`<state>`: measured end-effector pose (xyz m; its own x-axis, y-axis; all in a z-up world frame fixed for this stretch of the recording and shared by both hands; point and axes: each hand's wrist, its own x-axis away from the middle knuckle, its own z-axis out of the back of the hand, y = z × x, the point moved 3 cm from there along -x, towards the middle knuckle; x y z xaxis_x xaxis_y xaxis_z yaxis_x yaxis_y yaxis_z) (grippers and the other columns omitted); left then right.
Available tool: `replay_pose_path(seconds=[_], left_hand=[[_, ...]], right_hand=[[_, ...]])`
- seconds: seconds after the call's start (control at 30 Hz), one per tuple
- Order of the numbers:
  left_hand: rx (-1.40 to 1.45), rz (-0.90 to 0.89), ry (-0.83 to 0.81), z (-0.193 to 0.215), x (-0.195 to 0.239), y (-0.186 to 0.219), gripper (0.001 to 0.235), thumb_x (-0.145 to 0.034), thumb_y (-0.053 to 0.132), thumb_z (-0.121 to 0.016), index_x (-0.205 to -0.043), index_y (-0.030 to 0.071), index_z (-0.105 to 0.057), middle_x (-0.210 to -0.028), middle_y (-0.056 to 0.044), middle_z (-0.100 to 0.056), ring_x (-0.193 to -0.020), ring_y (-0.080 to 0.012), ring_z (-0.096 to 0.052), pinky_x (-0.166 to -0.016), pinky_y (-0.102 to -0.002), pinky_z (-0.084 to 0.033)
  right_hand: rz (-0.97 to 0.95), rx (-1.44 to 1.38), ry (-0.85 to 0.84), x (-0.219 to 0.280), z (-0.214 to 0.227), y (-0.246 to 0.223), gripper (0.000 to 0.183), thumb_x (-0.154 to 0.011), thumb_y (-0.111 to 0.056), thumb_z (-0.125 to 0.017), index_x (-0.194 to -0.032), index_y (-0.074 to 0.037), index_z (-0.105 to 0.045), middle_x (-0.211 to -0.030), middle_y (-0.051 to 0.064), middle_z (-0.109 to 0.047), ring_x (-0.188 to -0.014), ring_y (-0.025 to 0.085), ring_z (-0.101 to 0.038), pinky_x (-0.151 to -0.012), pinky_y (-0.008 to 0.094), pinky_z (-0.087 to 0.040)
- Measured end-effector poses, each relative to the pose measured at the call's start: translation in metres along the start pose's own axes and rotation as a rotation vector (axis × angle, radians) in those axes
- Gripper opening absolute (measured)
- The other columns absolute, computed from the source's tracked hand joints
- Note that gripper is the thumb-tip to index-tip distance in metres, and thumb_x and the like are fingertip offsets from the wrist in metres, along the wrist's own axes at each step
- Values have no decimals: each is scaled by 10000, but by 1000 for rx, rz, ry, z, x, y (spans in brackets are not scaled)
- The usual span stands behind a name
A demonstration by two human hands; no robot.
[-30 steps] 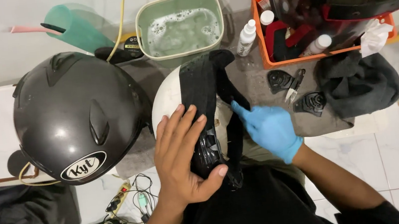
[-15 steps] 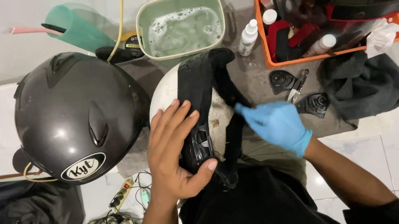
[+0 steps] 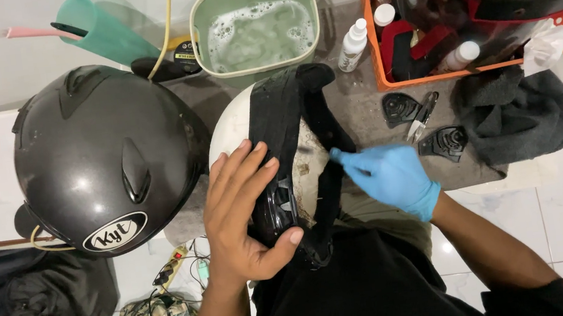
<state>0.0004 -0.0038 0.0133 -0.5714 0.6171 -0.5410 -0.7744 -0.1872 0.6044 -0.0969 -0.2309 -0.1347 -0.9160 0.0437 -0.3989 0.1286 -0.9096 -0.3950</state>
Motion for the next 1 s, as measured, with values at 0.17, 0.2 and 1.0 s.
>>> replay_pose_path(seconds=[0.17, 0.2, 1.0], left_hand=[[35, -30, -15, 2, 1, -2, 622, -909, 512, -577, -1294, 27, -641, -1375, -210, -645, -1377, -423, -594, -1205, -599, -414], [47, -49, -26, 2, 1, -2, 622, -914, 522, -575, -1292, 33, -640, -1364, -216, -650, -1362, -430, -607, -1190, -609, -429], [108, -71, -32, 12, 4, -16, 625, -887, 526, -590, -1251, 22, -658, -1333, -227, -664, -1352, -426, -611, -1219, -573, -388]], right_hand=[[-74, -103, -250, 7, -11, 3, 312, -952, -282, -641, -1231, -357, -760, -754, -62, -731, -605, 153, -649, -532, 339, -471], [-41, 31, -55, 6, -8, 3, 293, -971, -218, -646, -1215, -312, -780, -605, -59, -648, -477, 139, -557, -452, 343, -406], [-110, -86, -161, 18, -5, -9, 280, -999, -373, -584, -1194, -328, -779, -910, -60, -814, -616, 77, -720, -522, 294, -507]])
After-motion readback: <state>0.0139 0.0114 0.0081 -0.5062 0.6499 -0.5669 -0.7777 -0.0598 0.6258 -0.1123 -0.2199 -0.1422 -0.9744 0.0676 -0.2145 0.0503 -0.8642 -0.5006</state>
